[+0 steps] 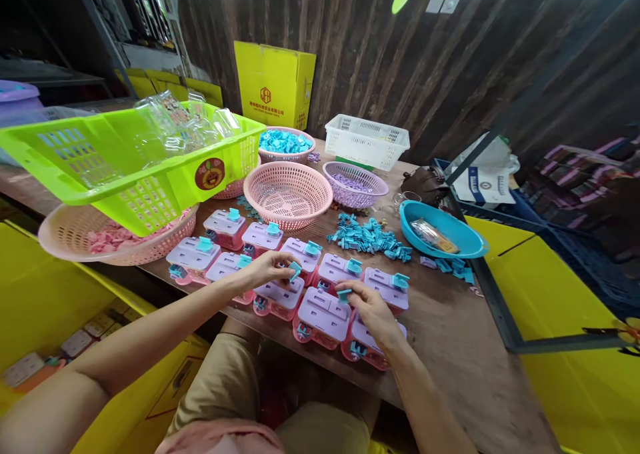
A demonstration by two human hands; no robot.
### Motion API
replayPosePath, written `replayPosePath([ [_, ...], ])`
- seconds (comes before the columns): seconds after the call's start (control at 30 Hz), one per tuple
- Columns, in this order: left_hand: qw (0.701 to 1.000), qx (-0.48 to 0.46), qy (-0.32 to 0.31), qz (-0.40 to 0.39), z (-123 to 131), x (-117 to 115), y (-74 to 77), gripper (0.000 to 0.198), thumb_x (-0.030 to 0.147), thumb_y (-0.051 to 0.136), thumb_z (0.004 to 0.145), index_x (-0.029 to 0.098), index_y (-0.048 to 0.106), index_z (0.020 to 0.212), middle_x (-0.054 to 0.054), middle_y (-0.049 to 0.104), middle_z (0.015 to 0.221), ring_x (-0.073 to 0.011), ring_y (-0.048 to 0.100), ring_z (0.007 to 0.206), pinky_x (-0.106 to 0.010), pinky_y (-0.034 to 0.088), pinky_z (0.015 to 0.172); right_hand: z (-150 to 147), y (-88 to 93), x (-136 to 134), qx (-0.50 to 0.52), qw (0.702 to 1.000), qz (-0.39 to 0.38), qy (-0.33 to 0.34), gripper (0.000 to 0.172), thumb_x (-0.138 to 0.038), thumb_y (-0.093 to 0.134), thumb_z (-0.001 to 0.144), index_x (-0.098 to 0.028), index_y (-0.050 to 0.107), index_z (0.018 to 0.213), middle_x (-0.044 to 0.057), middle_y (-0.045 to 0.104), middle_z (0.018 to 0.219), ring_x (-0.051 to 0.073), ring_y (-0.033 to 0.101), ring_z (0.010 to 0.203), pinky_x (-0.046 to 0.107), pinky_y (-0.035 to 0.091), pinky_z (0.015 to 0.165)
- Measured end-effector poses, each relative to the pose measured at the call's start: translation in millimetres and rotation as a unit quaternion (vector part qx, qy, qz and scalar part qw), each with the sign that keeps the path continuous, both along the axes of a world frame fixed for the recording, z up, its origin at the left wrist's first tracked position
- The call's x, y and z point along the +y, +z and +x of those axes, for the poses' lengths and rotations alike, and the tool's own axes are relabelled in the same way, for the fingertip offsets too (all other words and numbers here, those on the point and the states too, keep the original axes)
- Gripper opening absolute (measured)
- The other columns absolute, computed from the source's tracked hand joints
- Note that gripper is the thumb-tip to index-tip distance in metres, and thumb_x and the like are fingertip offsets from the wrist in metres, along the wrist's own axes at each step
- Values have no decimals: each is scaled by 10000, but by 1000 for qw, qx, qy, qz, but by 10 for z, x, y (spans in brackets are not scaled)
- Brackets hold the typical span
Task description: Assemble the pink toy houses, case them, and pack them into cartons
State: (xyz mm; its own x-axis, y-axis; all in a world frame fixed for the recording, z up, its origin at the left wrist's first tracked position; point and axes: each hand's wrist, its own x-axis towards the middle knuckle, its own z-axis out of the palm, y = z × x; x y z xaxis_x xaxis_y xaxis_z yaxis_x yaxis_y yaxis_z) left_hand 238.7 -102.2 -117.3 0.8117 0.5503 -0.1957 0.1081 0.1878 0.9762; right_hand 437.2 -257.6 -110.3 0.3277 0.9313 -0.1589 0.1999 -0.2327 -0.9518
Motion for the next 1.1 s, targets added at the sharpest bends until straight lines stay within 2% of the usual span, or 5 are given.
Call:
replayPosePath([
  [0.23,998,-5,18,-68,-28,-26,113,279,151,597,656,185,457,895,86,535,598,-149,651,580,-290,516,622,20,-145,-32,-59,998,-4,-19,230,-395,674,611,-202,686,734,35,642,763,195,580,724,332,462,688],
  [0.47,996,1,9,90,-32,91,20,198,225,704,579,109,620,715,8,607,645,-95,549,605,-201,417,588,7,-208,-85,-133,989,-59,-32,255,-423,615,643,-181,661,710,30,637,634,178,541,590,306,411,586],
  [0.63,957,74,36,279,7,97,-122,136,234,700,609,122,629,633,37,533,557,-84,456,535,-192,328,508,-51,-204,-96,-225,973,-29,-44,217,-408,524,706,-206,582,656,2,564,551,161,486,542,282,358,553],
  [0.9,941,102,28,323,34,101,-139,79,172,658,638,121,628,586,51,485,503,-86,428,536,-194,283,520,-211,-234,-86,-321,943,53,-73,159,-322,431,761,-229,461,636,39,559,667,185,498,631,296,366,627],
  [1.1,940,117,4,319,76,136,-246,140,234,653,670,109,633,608,56,461,489,-83,415,515,-194,274,507,-190,-248,-77,-300,951,17,-74,161,-331,431,767,-229,459,646,23,540,621,171,462,577,285,344,590],
])
